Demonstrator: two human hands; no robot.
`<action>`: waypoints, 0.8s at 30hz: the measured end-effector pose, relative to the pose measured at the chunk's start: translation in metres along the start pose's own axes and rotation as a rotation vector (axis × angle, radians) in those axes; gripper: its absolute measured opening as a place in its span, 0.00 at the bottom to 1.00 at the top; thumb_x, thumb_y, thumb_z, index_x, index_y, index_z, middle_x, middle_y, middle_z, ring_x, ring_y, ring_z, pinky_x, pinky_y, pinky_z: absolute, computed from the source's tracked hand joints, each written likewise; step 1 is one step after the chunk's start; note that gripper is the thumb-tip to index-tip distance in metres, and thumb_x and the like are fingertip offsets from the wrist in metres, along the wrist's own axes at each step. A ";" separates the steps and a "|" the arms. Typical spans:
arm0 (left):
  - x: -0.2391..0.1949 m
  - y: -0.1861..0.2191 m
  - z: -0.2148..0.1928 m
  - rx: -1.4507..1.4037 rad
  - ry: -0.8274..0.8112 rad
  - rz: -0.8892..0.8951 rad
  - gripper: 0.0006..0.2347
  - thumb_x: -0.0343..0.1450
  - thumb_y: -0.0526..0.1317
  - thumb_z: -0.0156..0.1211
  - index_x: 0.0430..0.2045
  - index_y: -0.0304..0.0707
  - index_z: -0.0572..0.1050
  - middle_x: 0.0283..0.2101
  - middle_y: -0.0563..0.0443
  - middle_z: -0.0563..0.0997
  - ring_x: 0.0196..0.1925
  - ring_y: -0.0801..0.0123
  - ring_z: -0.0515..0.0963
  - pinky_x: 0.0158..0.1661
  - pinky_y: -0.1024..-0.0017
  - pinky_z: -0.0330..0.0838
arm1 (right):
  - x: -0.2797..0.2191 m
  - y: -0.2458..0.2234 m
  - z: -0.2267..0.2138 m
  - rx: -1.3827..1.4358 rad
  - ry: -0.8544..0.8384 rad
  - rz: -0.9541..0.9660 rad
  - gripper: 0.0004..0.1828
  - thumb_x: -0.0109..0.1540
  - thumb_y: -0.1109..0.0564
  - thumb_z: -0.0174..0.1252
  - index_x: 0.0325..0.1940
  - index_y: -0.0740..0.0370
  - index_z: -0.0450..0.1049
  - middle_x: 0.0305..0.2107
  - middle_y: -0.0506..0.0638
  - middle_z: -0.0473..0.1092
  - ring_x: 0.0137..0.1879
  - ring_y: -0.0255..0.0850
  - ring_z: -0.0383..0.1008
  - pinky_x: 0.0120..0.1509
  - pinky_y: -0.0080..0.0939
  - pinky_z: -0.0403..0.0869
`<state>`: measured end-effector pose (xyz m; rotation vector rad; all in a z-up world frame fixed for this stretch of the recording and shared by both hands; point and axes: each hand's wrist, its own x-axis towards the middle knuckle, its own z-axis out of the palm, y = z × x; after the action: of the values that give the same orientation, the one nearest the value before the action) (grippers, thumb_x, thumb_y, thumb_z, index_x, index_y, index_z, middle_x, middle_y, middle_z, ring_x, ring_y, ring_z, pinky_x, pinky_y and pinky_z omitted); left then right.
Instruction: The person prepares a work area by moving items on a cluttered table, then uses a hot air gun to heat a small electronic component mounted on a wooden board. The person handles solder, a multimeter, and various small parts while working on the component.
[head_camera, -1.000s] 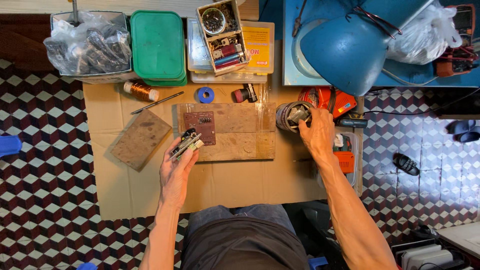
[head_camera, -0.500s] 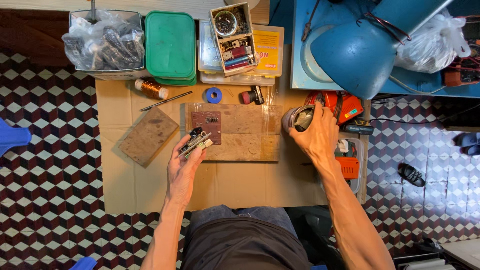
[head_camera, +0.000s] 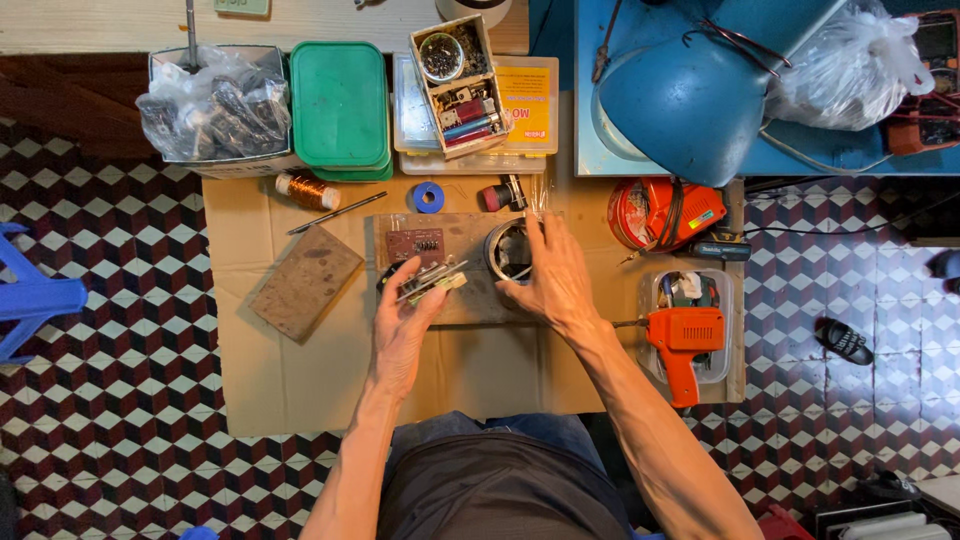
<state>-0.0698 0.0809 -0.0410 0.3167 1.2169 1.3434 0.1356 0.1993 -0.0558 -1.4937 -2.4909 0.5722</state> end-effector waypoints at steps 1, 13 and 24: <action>0.006 -0.002 0.003 0.049 -0.020 0.011 0.29 0.69 0.41 0.68 0.65 0.37 0.64 0.57 0.48 0.76 0.58 0.69 0.75 0.60 0.71 0.68 | -0.009 0.003 -0.004 0.049 0.025 0.040 0.59 0.48 0.43 0.74 0.73 0.71 0.53 0.66 0.73 0.54 0.71 0.68 0.56 0.71 0.61 0.59; 0.004 -0.029 -0.005 0.037 0.044 0.089 0.27 0.70 0.39 0.68 0.64 0.34 0.67 0.57 0.46 0.75 0.56 0.69 0.75 0.56 0.72 0.69 | -0.120 -0.058 -0.023 0.358 0.045 0.290 0.24 0.61 0.55 0.63 0.59 0.64 0.72 0.50 0.61 0.74 0.56 0.52 0.77 0.58 0.46 0.74; -0.114 0.014 -0.150 -0.259 0.814 0.146 0.31 0.70 0.40 0.61 0.67 0.27 0.55 0.59 0.36 0.74 0.62 0.61 0.76 0.64 0.68 0.68 | 0.081 -0.196 0.203 -0.371 -0.355 -1.019 0.58 0.49 0.49 0.72 0.77 0.61 0.48 0.73 0.63 0.48 0.78 0.58 0.45 0.81 0.60 0.47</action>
<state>-0.1710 -0.0789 -0.0370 -0.3777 1.6674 1.8151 -0.1314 0.1412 -0.1629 -0.0077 -3.2566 0.1826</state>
